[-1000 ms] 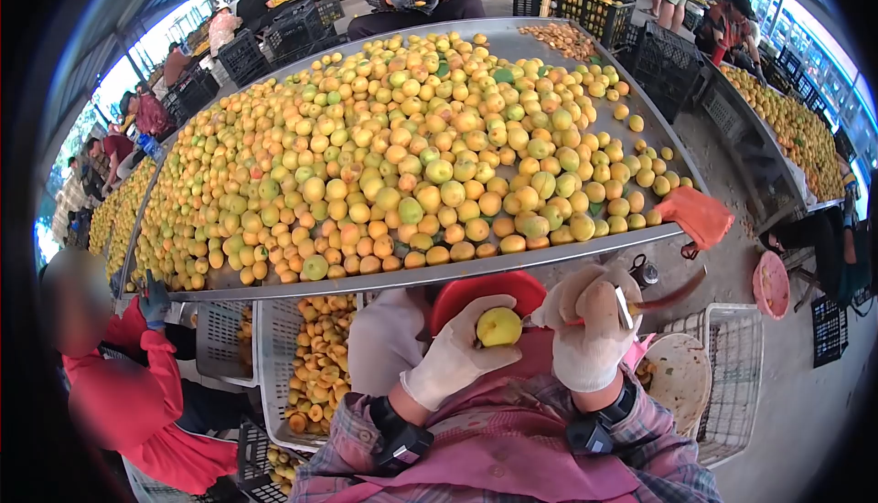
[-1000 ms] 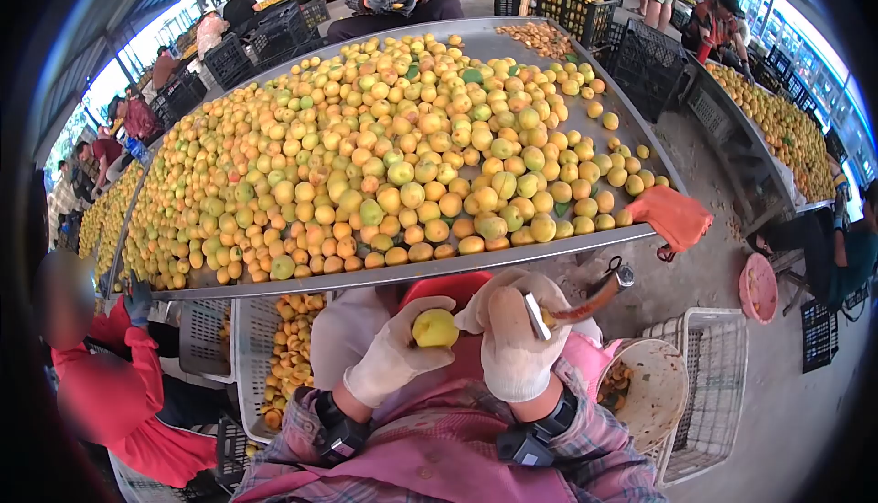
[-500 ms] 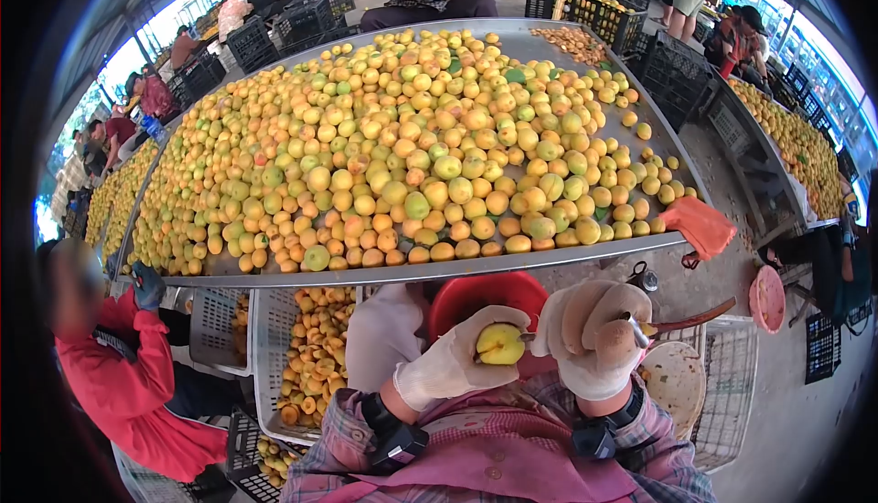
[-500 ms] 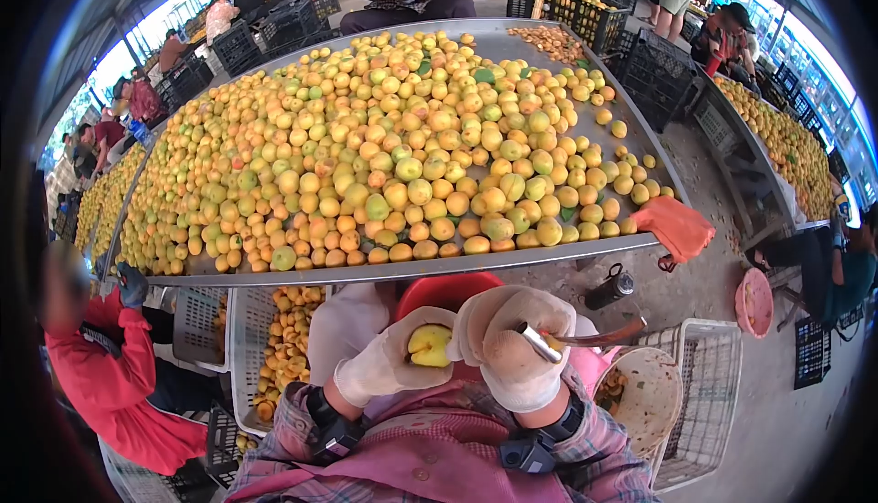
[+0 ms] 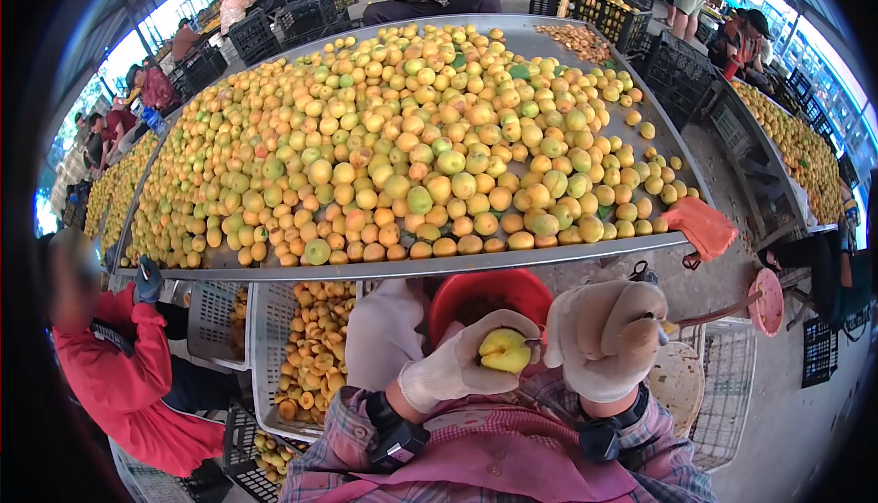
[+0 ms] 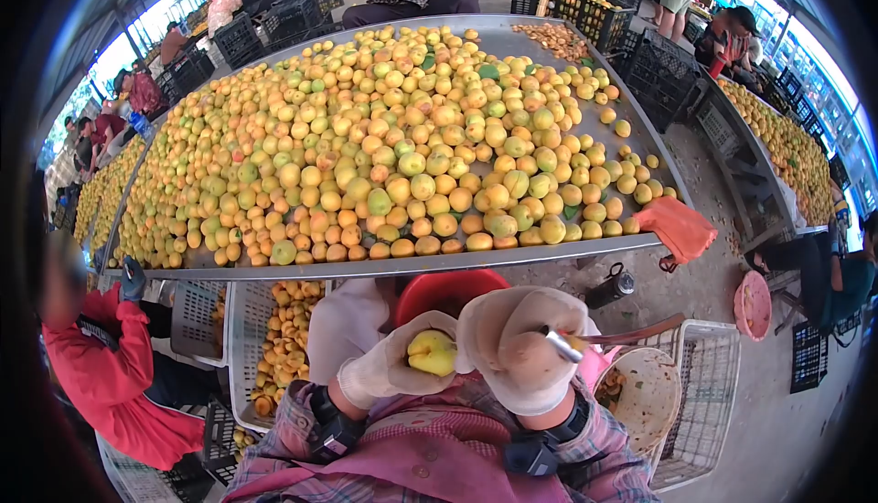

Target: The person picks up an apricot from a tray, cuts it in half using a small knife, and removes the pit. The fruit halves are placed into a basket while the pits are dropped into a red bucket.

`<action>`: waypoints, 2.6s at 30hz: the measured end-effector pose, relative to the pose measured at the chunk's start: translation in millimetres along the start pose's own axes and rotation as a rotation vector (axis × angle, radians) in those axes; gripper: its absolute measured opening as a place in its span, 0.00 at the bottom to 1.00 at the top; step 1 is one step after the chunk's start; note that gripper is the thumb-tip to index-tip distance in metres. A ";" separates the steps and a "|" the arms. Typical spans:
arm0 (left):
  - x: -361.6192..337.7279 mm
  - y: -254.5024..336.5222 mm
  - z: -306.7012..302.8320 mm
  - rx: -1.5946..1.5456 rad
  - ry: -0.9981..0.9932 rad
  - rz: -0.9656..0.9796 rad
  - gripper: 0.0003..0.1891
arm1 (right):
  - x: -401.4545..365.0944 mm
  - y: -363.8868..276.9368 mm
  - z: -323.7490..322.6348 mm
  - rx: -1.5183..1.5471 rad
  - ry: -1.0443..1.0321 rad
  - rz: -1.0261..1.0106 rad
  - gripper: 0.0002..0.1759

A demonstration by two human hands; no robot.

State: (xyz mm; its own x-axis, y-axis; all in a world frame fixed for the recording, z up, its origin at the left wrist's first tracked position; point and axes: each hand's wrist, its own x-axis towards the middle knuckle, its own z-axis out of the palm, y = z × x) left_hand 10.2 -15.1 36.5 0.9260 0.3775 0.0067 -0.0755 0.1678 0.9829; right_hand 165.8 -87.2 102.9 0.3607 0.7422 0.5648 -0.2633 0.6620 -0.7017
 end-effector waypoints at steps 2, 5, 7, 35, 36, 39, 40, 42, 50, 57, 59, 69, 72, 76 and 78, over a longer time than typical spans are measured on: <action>-0.6 0.3 0.0 -0.023 -0.049 -0.010 0.28 | 2.9 -3.1 -2.1 0.114 -0.017 -0.015 0.28; -1.2 2.8 1.8 -0.154 -0.056 -0.062 0.28 | 5.2 -4.8 -0.4 0.131 -0.046 -0.043 0.27; -0.9 9.3 2.3 -0.086 -0.063 -0.040 0.28 | 3.9 -4.3 1.3 0.120 -0.041 -0.035 0.27; -8.8 -25.6 1.2 0.793 0.156 0.501 0.28 | -20.0 0.3 -15.0 -0.018 -0.084 0.159 0.17; -9.2 -30.2 0.8 0.793 0.153 0.496 0.28 | -20.7 0.9 -16.8 -0.072 -0.152 0.138 0.15; -10.1 -40.0 0.4 1.074 0.272 0.683 0.26 | -13.2 0.5 -13.6 -0.331 -0.283 0.023 0.12; -11.5 -36.5 3.3 1.035 0.284 0.596 0.26 | -8.6 -1.4 -12.5 -0.409 -0.327 -0.029 0.12; -12.0 -22.4 11.0 0.997 0.294 0.507 0.26 | -8.3 2.1 -14.4 -0.377 -0.349 0.003 0.11; -2.1 0.2 12.7 0.691 0.103 0.290 0.24 | -20.2 18.5 -26.9 0.164 0.048 0.539 0.09; -4.3 -14.7 17.2 0.775 0.200 0.362 0.26 | -9.9 19.6 -24.5 -0.642 -0.325 0.007 0.06; -6.7 -34.2 14.1 0.874 0.228 0.224 0.26 | -5.3 21.0 -22.3 -0.853 -0.384 -0.220 0.06; -10.2 -86.6 26.4 -0.262 0.588 -0.193 0.17 | -24.9 44.6 -16.3 -0.572 -0.316 0.479 0.04; -14.0 -78.0 19.7 0.472 0.383 -0.180 0.18 | -44.3 51.3 -18.3 -0.505 -0.290 0.356 0.06; -13.9 -80.7 21.1 0.426 0.336 -0.096 0.18 | -58.0 56.5 -20.5 -0.316 -0.253 0.284 0.09; -13.4 -80.2 19.9 0.551 0.329 0.004 0.18 | -57.9 55.3 -22.0 -0.266 -0.248 0.289 0.10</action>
State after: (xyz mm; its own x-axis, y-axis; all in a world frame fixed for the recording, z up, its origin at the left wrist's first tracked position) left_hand 11.2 -51.7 -38.7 0.7577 0.6514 0.0402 0.2034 -0.2942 0.9338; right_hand 150.1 -95.9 21.9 0.0728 0.9161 0.3942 -0.0712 0.3990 -0.9142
